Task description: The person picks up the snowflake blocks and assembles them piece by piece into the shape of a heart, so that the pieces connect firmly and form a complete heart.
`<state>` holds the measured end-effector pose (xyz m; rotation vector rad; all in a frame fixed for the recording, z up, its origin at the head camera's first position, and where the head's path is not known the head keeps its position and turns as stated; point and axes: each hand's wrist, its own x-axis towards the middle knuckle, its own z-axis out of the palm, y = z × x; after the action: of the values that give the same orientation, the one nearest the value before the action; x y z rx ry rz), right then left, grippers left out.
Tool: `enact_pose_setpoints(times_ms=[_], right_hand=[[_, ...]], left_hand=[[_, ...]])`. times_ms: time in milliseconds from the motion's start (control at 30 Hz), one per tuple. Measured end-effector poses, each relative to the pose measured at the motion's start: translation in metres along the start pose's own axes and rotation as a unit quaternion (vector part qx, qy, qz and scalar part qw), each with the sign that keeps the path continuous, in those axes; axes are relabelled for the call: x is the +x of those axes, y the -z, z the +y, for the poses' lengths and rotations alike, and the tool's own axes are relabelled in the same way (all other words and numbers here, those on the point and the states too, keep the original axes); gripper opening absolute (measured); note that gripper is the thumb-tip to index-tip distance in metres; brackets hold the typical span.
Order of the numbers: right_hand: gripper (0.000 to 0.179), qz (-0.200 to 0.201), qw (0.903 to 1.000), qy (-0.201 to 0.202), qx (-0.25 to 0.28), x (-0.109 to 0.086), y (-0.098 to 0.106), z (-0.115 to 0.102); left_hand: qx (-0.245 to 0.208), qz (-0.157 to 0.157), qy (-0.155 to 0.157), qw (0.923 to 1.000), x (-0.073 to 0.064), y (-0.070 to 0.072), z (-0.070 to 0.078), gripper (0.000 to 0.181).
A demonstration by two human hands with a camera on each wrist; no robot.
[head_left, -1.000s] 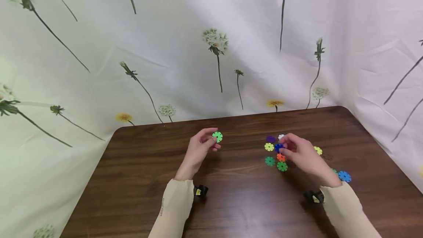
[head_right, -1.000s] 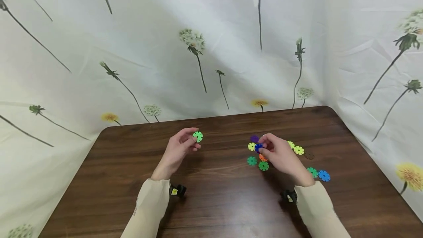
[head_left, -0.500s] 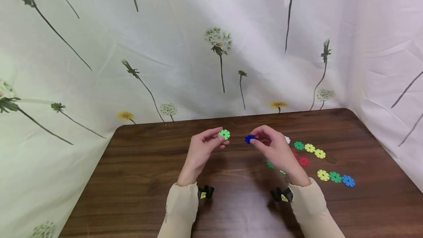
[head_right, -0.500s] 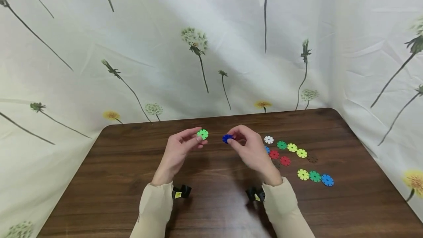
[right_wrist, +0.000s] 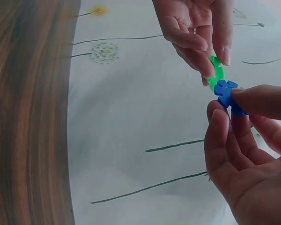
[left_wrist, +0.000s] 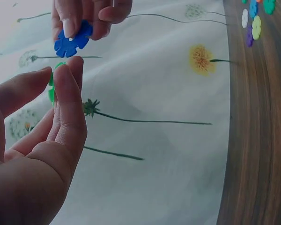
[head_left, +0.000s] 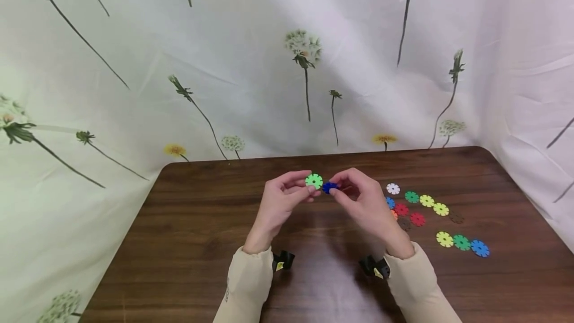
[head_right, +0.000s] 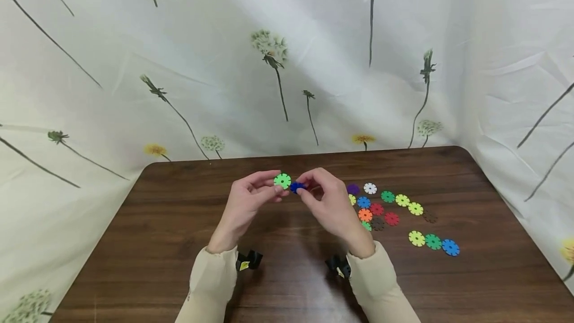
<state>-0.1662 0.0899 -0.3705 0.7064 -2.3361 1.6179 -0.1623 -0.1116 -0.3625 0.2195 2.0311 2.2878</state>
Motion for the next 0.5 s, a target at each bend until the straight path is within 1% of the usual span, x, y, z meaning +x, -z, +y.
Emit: enact_pose_setpoints(times_ms=[233, 400, 500], right_hand=[[0.017, 0.009, 0.9998, 0.011, -0.011, -0.0002, 0.0028, -0.0015], [0.017, 0.014, 0.9996, 0.021, -0.016, 0.0002, 0.0022, -0.003], [0.017, 0.027, 0.999, 0.028, -0.02, -0.0002, 0.0014, -0.0034]], left_hand=[[0.01, -0.01, -0.013, 0.9998, 0.0012, -0.0042, -0.0007, 0.034], [0.017, 0.0, -0.012, 0.9998, 0.0008, -0.0065, -0.0021, 0.032], [0.022, 0.005, -0.021, 0.9995, 0.0007, -0.0074, -0.0025, 0.029]])
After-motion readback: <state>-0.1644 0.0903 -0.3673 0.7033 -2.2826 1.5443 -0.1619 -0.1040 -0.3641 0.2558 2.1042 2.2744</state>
